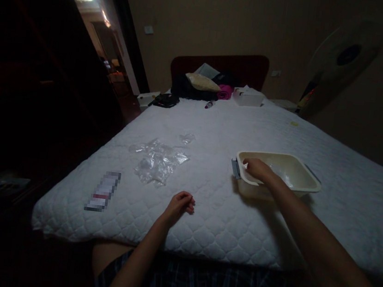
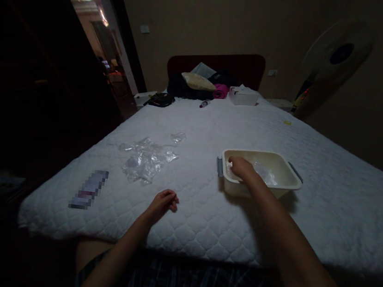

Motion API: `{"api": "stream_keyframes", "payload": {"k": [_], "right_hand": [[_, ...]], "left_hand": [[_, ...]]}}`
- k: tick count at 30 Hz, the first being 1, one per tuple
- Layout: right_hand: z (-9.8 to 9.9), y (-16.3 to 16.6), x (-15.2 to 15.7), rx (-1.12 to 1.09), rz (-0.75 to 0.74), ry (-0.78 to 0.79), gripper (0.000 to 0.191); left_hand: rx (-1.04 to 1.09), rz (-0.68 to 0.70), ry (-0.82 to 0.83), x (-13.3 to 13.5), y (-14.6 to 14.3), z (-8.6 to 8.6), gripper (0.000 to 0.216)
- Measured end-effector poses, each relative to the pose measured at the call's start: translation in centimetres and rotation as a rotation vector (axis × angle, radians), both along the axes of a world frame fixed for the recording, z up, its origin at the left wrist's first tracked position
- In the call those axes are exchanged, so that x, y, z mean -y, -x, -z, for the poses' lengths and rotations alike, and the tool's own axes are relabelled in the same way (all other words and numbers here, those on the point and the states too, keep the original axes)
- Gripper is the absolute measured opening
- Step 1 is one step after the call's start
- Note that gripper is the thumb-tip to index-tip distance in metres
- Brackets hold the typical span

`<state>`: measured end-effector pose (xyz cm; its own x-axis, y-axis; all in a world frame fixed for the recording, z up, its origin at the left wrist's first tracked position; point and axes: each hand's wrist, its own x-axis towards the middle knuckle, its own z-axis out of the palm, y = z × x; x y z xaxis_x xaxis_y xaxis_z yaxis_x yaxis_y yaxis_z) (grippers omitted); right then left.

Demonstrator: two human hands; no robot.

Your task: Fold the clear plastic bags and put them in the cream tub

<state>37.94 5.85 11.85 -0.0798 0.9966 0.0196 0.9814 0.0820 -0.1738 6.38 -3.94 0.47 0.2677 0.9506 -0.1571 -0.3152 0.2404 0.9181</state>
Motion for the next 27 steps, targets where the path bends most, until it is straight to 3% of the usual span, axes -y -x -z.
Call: {"api": "stream_keyframes", "payload": {"k": [4,6,8,10,13,16,23,27], "right_hand": [[-3.2,4.6,1.6,-0.072,-0.06,-0.427,0.028],[-3.1,7.9,2.4,-0.122,-0.196,-0.488,0.029],[-1.1,11.3,3.3,-0.171,-0.354,-0.465,0.03],[2.6,14.2,4.2,-0.21,-0.421,-0.406,0.031],[8.7,17.0,5.2,-0.278,-0.371,-0.373,0.033],[12.5,17.6,5.6,-0.342,-0.312,-0.395,0.033],[13.2,17.2,5.4,-0.446,-0.292,-0.428,0.032],[13.3,17.3,5.4,-0.491,-0.284,-0.435,0.032]], "left_hand": [[0.007,-0.001,-0.007,0.1,0.1,-0.1,0.032],[0.013,-0.009,-0.012,0.1,0.0,-0.1,0.032],[0.015,-0.028,-0.012,0.1,-0.2,-0.1,0.033],[0.015,-0.06,-0.005,0.1,-0.4,-0.1,0.034],[-0.006,-0.141,-0.002,0.2,-0.4,0.1,0.033],[-0.155,-0.27,-0.096,0.5,0.5,0.3,0.024],[-0.789,-0.647,-0.539,-0.7,4.3,-1.5,0.011],[-0.984,-0.814,-0.597,-3.2,6.3,-2.8,0.02]]}}
